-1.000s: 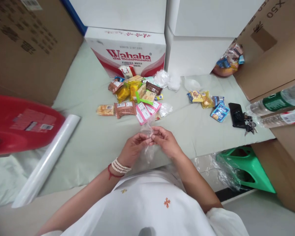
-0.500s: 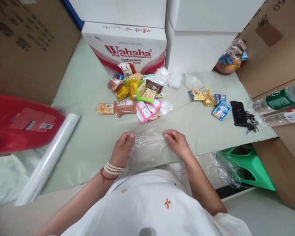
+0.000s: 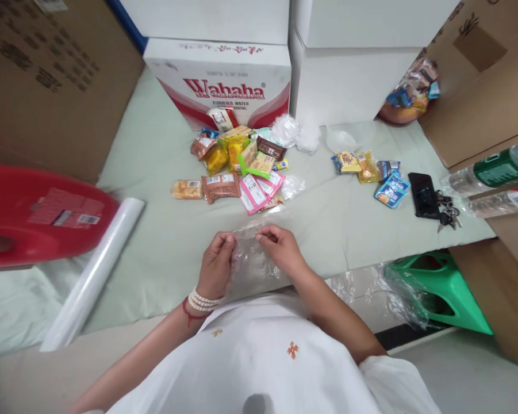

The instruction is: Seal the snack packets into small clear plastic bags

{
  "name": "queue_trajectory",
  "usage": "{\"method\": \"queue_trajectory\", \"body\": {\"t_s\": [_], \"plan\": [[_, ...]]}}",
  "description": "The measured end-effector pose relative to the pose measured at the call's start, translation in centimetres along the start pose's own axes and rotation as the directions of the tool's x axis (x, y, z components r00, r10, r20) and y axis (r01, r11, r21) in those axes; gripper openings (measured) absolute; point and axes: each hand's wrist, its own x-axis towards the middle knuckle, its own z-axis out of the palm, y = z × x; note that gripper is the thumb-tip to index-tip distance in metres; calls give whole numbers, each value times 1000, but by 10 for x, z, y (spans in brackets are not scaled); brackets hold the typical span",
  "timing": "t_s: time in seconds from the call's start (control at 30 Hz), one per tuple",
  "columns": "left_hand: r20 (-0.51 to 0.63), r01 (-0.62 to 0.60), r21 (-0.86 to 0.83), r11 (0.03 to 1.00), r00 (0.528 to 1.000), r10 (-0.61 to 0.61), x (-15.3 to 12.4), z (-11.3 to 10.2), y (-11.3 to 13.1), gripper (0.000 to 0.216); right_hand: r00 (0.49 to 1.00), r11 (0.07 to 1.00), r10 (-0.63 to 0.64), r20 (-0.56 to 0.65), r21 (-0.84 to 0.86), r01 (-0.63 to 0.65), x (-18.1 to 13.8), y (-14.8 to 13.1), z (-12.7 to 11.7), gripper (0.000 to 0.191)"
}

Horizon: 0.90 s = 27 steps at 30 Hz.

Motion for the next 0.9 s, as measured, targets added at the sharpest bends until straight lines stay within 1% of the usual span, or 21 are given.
{"method": "queue_trajectory", "body": {"t_s": [0.07, 0.17, 0.23, 0.3, 0.37, 0.43, 0.5, 0.53, 0.6, 0.63, 0.7, 0.77, 0.83, 0.9], "plan": [[-24, -16, -19, 1000, 1000, 15, 3, -5, -5, 34, 1000, 998, 31, 0, 52, -31, 0, -3, -8, 39], [17, -40, -35, 999, 999, 41, 6, -7, -9, 26, 997, 997, 75, 19, 15, -75, -1, -7, -13, 45], [74, -88, -5, 996, 993, 88, 5, -4, -9, 24, 997, 997, 65, 36, -48, -63, -2, -7, -9, 47], [111, -106, 14, 994, 988, 104, 4, -1, -9, 23, 998, 998, 23, 54, -64, -19, -1, -5, -2, 45], [85, -47, -20, 999, 995, 49, 4, 1, -8, 23, 999, 999, -15, 44, -31, 17, 1, -4, 1, 42], [32, 55, -98, 994, 998, -52, 5, 1, -7, 24, 999, 999, -43, 12, -11, 43, 2, -4, 0, 40], [14, 136, -161, 978, 991, -135, 7, -2, -3, 27, 997, 996, -79, -2, -40, 79, 2, -5, -4, 37], [18, 161, -166, 973, 987, -160, 8, -3, 0, 30, 995, 993, -100, 6, -69, 100, 1, -7, -6, 35], [27, 171, -111, 979, 985, -169, 10, -3, 9, 37, 989, 979, -142, 45, -144, 147, -1, -10, -8, 31], [28, 150, -50, 987, 988, -149, 12, -2, 13, 40, 984, 967, -162, 69, -188, 172, -2, -12, -8, 29], [50, 73, 106, 992, 996, -79, 15, 0, 21, 41, 974, 936, -197, 116, -274, 222, -4, -15, -8, 26], [85, -2, 205, 979, 996, -15, 18, 2, 27, 33, 966, 911, -220, 135, -324, 253, -4, -18, -8, 26], [84, -10, 191, 981, 996, -6, 22, 4, 29, 29, 967, 912, -220, 124, -326, 250, -4, -20, -10, 27], [51, 47, 79, 996, 997, -51, 24, 4, 31, 30, 973, 928, -207, 102, -293, 228, -4, -22, -14, 28]]}}
